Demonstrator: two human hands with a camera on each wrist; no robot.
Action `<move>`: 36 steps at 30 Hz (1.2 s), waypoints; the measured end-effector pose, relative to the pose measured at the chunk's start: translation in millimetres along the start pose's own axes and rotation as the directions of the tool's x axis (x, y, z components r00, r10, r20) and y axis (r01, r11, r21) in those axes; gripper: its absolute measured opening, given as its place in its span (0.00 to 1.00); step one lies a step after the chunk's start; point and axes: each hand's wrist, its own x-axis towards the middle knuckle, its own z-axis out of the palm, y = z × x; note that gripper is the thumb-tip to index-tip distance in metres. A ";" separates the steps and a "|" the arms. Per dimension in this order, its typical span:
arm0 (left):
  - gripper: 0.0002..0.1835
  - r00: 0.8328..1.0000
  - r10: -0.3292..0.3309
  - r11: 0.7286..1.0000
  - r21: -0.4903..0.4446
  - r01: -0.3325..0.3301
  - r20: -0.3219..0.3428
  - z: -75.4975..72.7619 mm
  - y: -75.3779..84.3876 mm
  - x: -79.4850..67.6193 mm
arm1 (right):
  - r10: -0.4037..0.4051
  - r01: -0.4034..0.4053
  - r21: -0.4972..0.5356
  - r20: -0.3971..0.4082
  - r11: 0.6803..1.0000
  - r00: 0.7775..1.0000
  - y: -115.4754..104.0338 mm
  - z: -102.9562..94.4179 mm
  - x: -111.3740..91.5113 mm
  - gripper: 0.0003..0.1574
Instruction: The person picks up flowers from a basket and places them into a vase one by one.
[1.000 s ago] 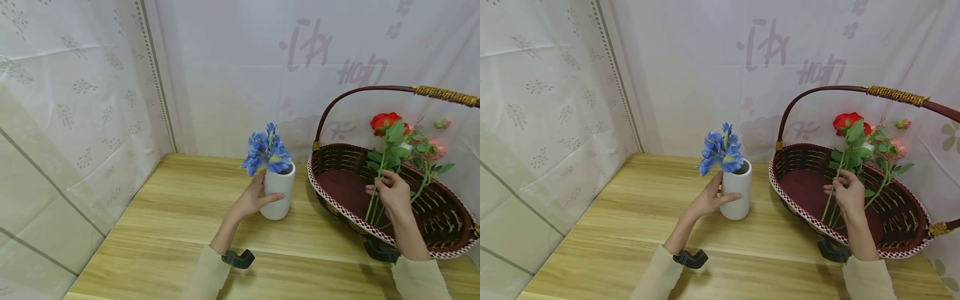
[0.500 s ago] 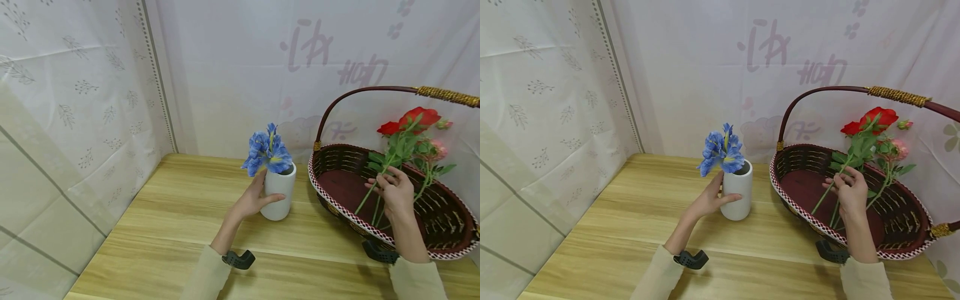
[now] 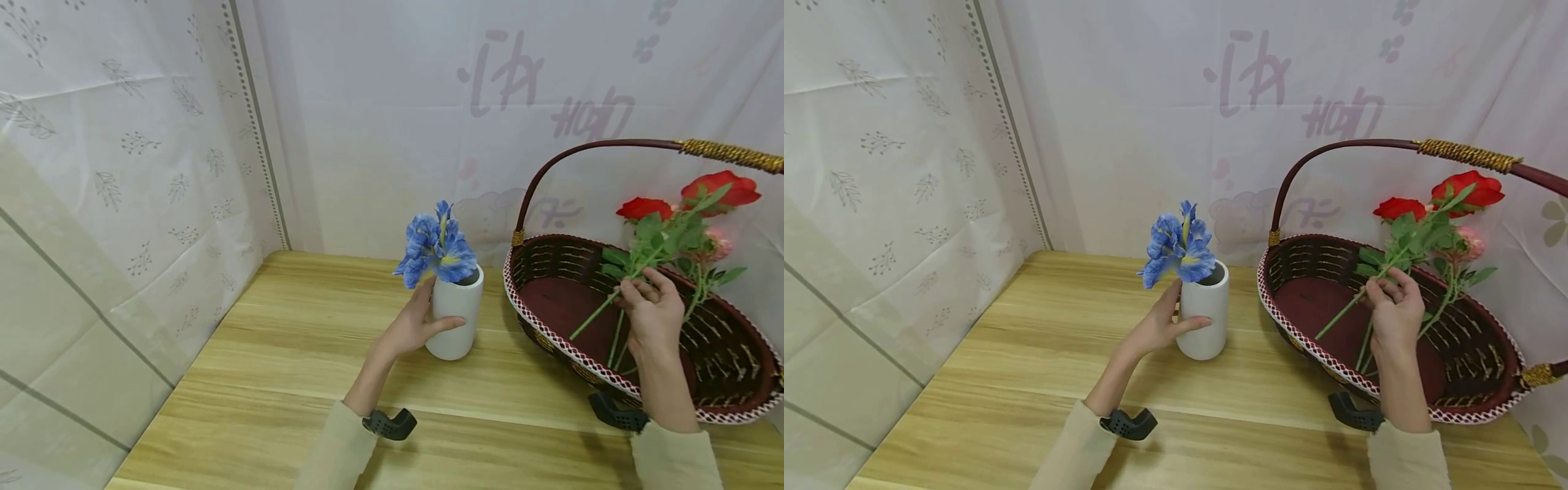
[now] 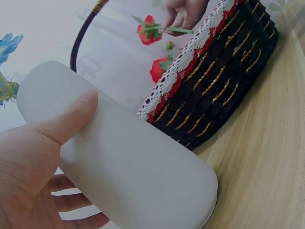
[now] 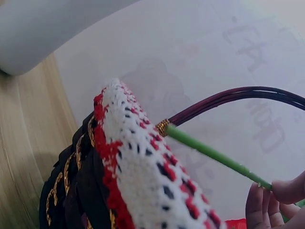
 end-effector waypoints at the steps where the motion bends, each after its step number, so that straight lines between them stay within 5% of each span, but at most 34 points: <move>1: 0.47 1.000 -0.002 1.000 -0.002 0.002 -0.001 0.0 0.1 0.0 | -0.004 0.004 0.019 -0.007 1.000 1.000 -0.1 0.9 -0.8 0.38; 10: 0.48 1.000 -0.012 1.000 -0.008 0.012 0.001 -0.2 0.8 -0.4 | -0.047 0.048 0.184 -0.013 0.982 0.999 0.1 8.8 -8.6 0.38; 14: 0.47 0.999 -0.029 0.999 -0.016 0.030 0.017 -5.3 19.7 -4.7 | -0.068 0.069 0.241 -0.010 0.968 0.998 1.4 12.3 -11.1 0.38; 18: 0.45 0.999 -0.030 0.999 -0.021 0.031 0.026 -10.7 37.8 -9.3 | -0.081 0.080 0.237 -0.005 0.968 0.997 3.5 15.0 -13.8 0.40; 36: 0.45 0.999 -0.037 0.999 -0.020 0.038 0.026 -11.2 39.4 -9.1 | -0.137 0.116 0.225 0.080 0.967 0.987 8.9 22.4 -24.3 0.49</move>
